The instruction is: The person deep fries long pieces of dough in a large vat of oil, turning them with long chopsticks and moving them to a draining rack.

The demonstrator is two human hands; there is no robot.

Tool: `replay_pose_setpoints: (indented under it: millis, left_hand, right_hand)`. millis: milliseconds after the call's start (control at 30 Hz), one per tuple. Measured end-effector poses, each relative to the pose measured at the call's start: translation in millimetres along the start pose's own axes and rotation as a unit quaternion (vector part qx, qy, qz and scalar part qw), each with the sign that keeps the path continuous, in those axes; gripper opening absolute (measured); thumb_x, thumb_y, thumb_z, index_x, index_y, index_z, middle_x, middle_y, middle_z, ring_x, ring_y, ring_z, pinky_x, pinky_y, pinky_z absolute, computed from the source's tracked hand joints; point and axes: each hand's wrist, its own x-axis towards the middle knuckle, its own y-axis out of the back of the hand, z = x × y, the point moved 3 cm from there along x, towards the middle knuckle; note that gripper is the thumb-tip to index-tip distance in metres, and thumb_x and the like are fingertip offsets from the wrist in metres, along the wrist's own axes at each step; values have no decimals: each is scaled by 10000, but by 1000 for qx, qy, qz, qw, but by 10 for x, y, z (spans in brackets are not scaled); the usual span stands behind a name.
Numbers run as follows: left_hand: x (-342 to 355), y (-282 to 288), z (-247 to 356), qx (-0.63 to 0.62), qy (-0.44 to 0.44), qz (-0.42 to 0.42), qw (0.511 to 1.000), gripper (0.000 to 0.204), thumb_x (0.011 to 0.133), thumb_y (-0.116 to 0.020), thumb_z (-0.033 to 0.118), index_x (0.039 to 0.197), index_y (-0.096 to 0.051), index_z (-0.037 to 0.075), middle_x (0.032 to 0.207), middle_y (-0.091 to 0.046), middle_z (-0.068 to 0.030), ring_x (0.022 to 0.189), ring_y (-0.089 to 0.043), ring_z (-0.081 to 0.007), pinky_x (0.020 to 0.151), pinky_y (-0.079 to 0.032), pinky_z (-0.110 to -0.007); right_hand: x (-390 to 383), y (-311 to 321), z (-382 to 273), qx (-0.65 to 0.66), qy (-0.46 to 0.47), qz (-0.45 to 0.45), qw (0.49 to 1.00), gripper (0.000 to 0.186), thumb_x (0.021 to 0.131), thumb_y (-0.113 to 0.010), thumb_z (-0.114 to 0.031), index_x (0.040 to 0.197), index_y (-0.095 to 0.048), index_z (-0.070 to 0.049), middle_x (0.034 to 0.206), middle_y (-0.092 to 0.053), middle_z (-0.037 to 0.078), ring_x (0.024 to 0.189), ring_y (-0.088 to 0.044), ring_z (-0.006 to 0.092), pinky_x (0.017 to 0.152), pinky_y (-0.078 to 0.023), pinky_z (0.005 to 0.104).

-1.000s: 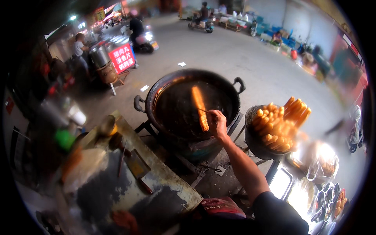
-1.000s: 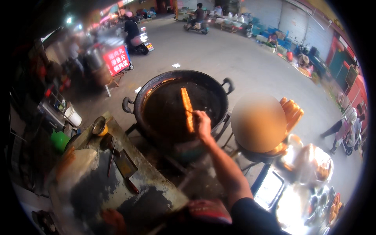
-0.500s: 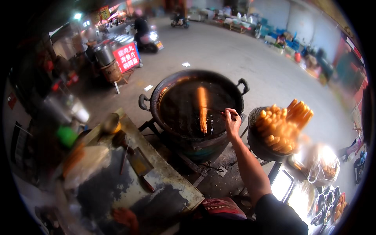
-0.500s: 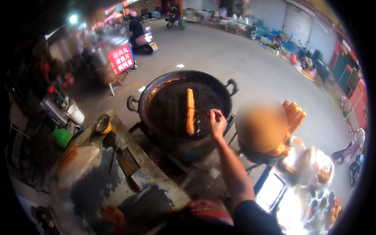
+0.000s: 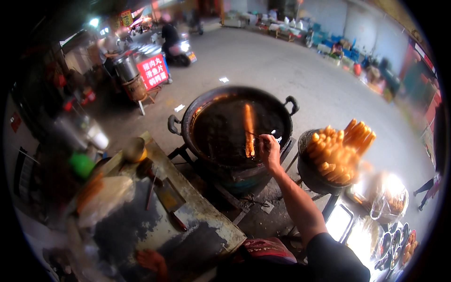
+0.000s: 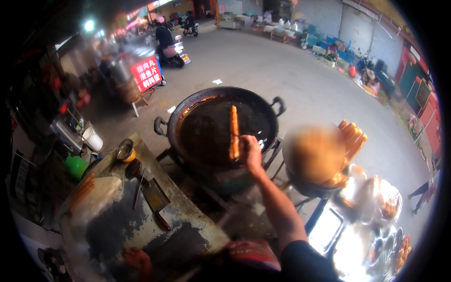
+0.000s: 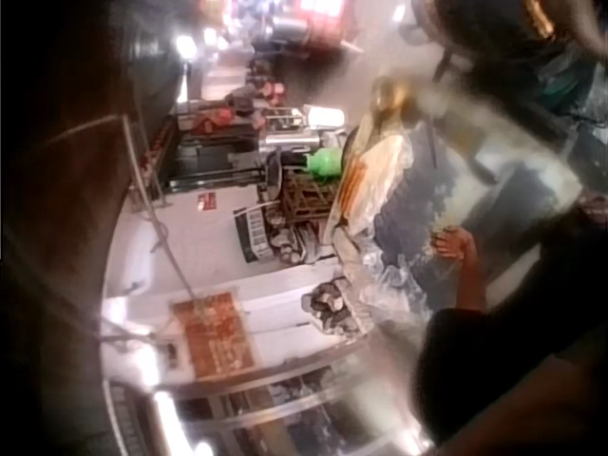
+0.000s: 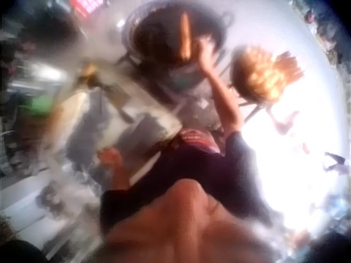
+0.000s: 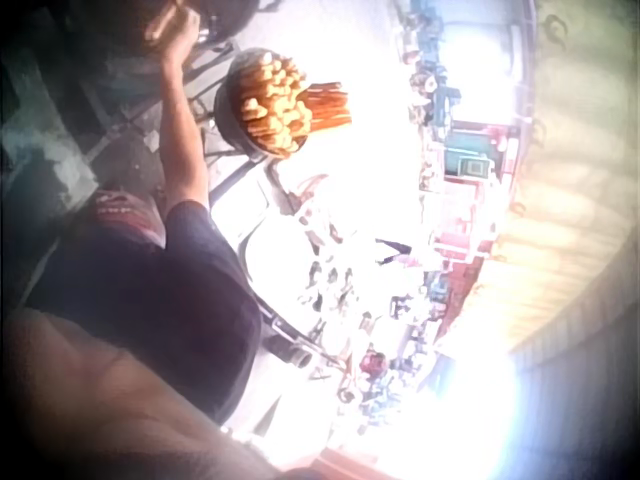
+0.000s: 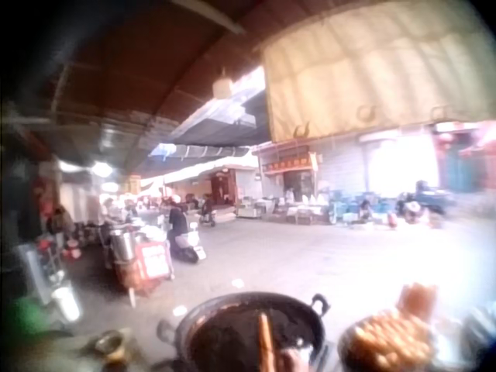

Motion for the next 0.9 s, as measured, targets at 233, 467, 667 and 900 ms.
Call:
replay_pose_setpoints:
  millis: [233,467,667,900]
  left_hand:
    - [6,69,-23,-27,-36,-29,999,372,1075,-408,360,1301,-588,127,1318,-592,-90,1239,-563,-320,1023,-454,-491]
    - [-14,40,-61,-34,-84,-23,996,374,1066,-422,336,1318,-591,117,1375,-583,-99,1297,-543,-347,1066,-435,-507]
    - [-30,-53,-58,-15,-135,67,988,400,1042,-436,351,1305,-594,94,1338,-604,-119,1254,-567,-331,1037,-450,-478]
    - [38,336,-89,-127,-22,4,992,437,1016,-448,331,1312,-581,39,1321,-620,-161,1180,-603,-350,1004,-468,-493]
  right_hand:
    - [-28,-114,148,11,-36,34,999,91,950,-694,-9,1028,-694,-58,853,-677,137,659,-641,254,639,-533,361]
    - [-104,-135,129,-52,-14,-58,997,82,972,-687,-21,1052,-698,-5,911,-682,104,779,-699,158,673,-545,332]
    - [-179,-90,-97,-31,17,-58,998,102,984,-664,30,1072,-703,-3,952,-682,96,843,-726,181,704,-555,298]
    - [-141,-95,137,-22,1,-57,998,80,994,-691,-25,1062,-714,12,900,-701,91,802,-696,131,716,-554,275]
